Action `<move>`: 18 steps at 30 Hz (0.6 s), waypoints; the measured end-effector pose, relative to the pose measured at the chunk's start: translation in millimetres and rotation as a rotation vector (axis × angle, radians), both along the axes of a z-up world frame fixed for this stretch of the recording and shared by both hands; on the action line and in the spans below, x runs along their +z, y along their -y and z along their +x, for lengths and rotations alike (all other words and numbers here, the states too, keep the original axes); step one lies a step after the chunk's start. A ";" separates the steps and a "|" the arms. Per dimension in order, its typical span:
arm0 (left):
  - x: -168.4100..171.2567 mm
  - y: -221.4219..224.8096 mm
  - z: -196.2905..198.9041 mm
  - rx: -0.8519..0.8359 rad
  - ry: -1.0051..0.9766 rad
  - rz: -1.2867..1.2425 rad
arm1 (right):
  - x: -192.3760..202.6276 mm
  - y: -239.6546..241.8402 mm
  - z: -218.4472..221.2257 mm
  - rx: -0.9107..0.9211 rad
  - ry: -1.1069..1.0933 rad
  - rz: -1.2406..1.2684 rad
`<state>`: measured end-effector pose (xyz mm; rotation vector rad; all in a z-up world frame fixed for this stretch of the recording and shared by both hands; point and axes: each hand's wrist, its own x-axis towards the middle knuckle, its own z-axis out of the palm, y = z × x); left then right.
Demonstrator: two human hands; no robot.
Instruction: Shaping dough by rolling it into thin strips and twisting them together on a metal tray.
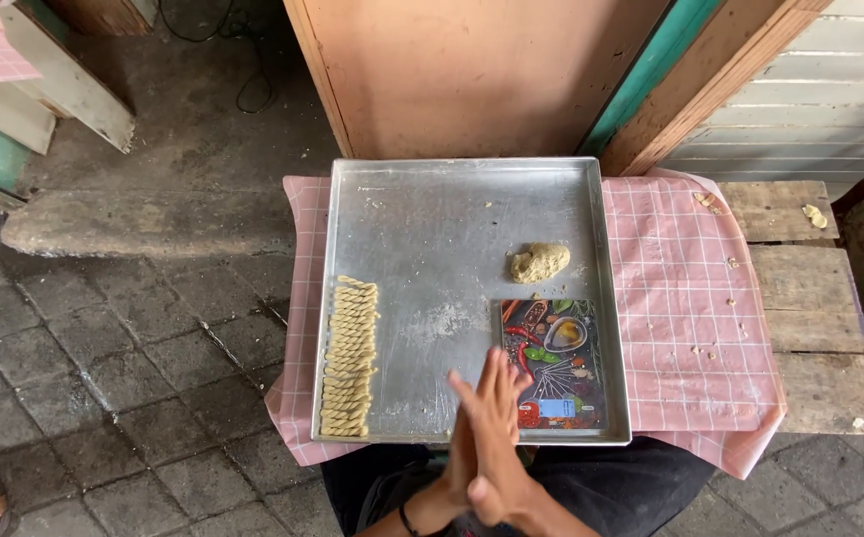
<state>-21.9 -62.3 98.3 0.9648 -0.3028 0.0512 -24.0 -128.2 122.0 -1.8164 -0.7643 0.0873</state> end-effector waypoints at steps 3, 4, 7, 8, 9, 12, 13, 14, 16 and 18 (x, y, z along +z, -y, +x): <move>15.7 -16.4 27.0 -0.084 -0.447 -0.249 | 4.8 6.8 0.2 -0.009 -0.006 0.027; 12.1 -8.8 22.0 -0.083 -0.448 -0.250 | 8.7 8.7 7.5 -0.008 -0.007 0.025; 9.8 8.7 13.7 -0.111 -0.123 -0.413 | 18.0 11.9 21.8 -0.022 -0.008 0.044; 14.5 10.6 12.6 -0.012 0.045 -0.207 | 19.3 10.9 19.0 -0.030 -0.011 0.054; 19.1 12.5 11.6 0.089 0.210 0.000 | 20.5 10.0 16.4 -0.038 -0.014 0.065; 5.2 -10.9 17.9 -0.196 -0.370 -0.141 | 21.6 2.4 1.4 -0.054 -0.018 0.089; 4.7 -9.3 19.1 -0.196 -0.372 -0.139 | 16.8 3.5 7.2 -0.054 -0.019 0.091; 4.1 -6.9 19.0 -0.127 -0.299 -0.283 | 12.0 5.3 11.9 -0.094 0.010 0.049; -0.4 0.1 11.1 -0.059 -0.226 -0.426 | 2.3 9.4 21.8 -0.134 0.038 0.006; -8.0 9.9 -3.2 -0.250 -0.409 -0.371 | -7.1 14.6 33.7 -0.250 0.135 -0.123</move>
